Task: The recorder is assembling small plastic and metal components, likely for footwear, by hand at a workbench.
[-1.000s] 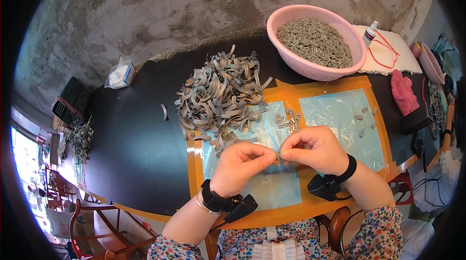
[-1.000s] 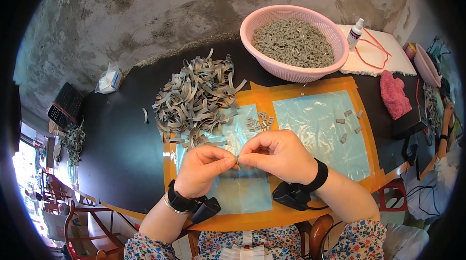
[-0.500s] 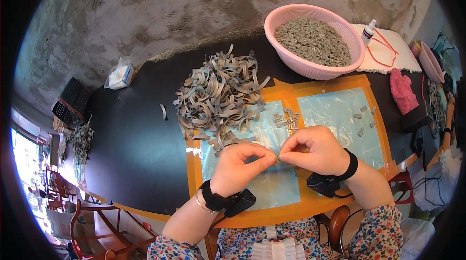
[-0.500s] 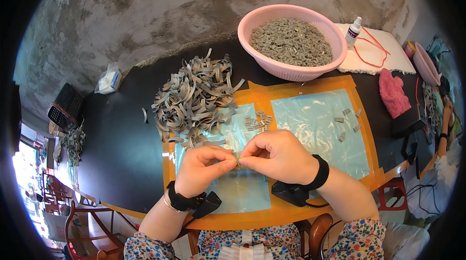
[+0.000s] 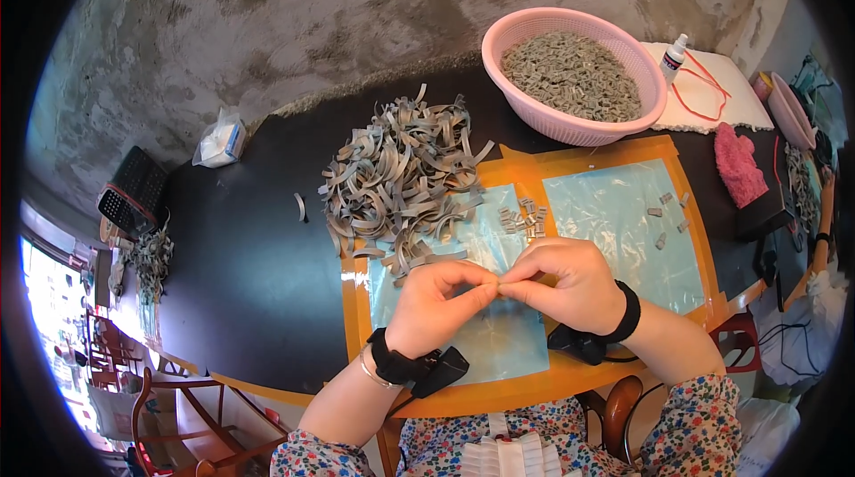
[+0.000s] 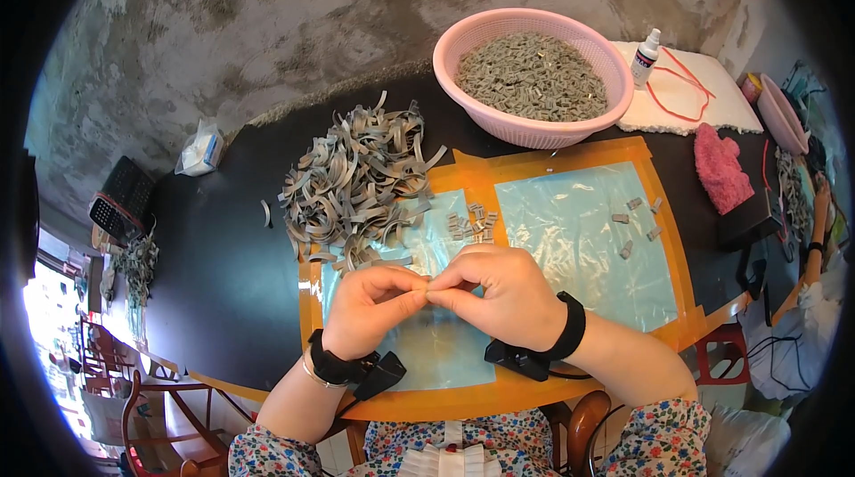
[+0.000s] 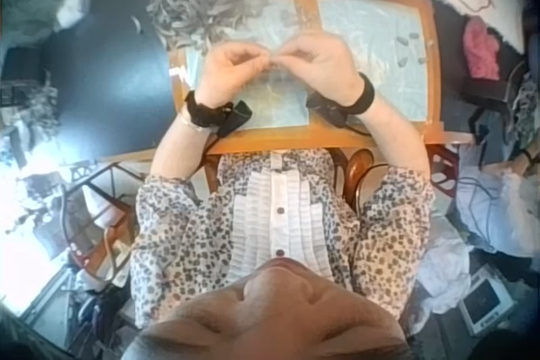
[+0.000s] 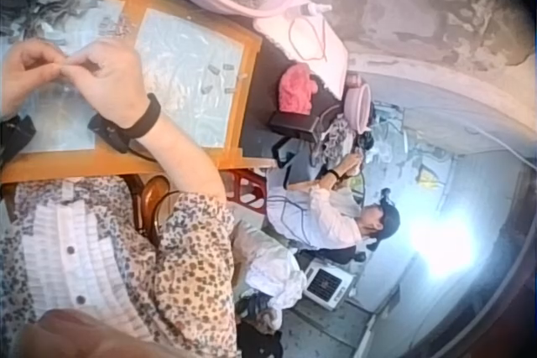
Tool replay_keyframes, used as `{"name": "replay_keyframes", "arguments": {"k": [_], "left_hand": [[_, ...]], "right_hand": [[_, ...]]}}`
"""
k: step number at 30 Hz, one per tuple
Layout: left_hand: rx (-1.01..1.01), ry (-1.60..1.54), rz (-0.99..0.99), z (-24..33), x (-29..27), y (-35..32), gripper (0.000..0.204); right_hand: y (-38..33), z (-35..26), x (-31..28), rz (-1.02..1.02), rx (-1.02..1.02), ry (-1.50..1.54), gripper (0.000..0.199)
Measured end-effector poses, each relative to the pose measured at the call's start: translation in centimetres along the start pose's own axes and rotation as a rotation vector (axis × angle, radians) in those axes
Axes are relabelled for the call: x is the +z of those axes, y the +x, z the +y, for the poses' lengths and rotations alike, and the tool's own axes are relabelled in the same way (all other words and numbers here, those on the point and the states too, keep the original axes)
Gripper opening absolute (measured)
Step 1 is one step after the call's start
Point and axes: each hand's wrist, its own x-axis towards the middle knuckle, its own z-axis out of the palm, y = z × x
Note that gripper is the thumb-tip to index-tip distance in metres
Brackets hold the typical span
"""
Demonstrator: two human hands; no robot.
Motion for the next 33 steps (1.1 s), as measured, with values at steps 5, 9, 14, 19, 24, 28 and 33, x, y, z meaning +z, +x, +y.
{"name": "replay_keyframes", "arguments": {"k": [5,9,14,19,24,28,33], "left_hand": [[-0.086,-0.128,-0.026,-0.2,-0.2,0.1,0.012],[-0.093,-0.158,-0.031,0.2,-0.1,0.2,0.012],[-0.102,-0.166,0.006,0.2,-0.1,0.2,0.013],[-0.099,-0.179,0.02,0.6,-0.2,0.1,0.013],[-0.094,-0.214,0.018,0.7,0.0,0.2,0.013],[-0.094,-0.17,0.023,0.3,-0.1,0.1,0.013],[-0.088,-0.168,0.023,0.6,-0.1,0.0,0.012]], "right_hand": [[0.0,0.0,0.1,-0.025,0.32,0.285,0.008],[0.0,0.7,0.1,-0.047,0.382,0.396,0.008],[0.3,1.6,0.0,-0.116,0.411,0.57,0.012],[0.6,1.1,-0.3,-0.156,0.45,0.681,0.015],[0.6,1.0,-0.4,-0.165,0.461,0.634,0.015],[0.3,0.8,-0.3,-0.138,0.464,0.59,0.015],[0.4,0.9,-0.5,-0.15,0.472,0.599,0.015]]}}
